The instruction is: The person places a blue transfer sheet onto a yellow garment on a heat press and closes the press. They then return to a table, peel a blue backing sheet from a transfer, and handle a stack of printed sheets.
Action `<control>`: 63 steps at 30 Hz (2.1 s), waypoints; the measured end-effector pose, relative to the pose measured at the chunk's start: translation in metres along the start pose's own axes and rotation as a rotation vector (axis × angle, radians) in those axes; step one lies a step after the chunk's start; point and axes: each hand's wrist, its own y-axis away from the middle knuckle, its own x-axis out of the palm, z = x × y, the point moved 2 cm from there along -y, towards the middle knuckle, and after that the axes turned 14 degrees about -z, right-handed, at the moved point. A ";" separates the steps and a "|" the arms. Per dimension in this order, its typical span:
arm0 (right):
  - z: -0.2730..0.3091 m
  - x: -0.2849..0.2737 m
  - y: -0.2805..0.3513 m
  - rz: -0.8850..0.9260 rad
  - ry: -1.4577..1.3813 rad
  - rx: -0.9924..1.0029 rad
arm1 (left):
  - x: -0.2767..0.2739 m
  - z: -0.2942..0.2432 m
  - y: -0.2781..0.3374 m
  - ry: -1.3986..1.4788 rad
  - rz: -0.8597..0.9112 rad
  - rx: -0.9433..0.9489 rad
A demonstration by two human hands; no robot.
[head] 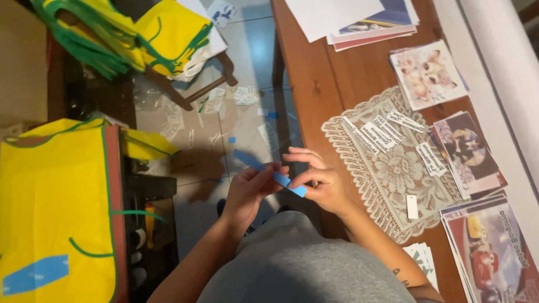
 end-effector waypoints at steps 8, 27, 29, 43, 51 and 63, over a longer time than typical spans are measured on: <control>0.006 0.025 0.004 -0.164 -0.025 0.602 | -0.030 -0.013 0.004 0.038 -0.112 0.185; -0.010 0.135 -0.015 0.153 -0.024 0.764 | -0.137 -0.077 0.034 0.025 -0.548 0.375; -0.017 0.163 -0.010 0.206 -0.002 0.782 | -0.167 -0.076 0.028 0.071 -0.628 0.338; -0.199 0.455 0.080 0.422 0.138 1.036 | -0.540 -0.032 -0.089 0.107 -1.021 0.214; -0.290 0.577 0.059 0.584 0.511 0.901 | -0.670 -0.047 -0.204 -0.035 -1.186 0.149; -0.344 0.633 0.055 0.654 0.733 0.725 | -0.671 -0.115 -0.219 -0.931 -1.497 0.769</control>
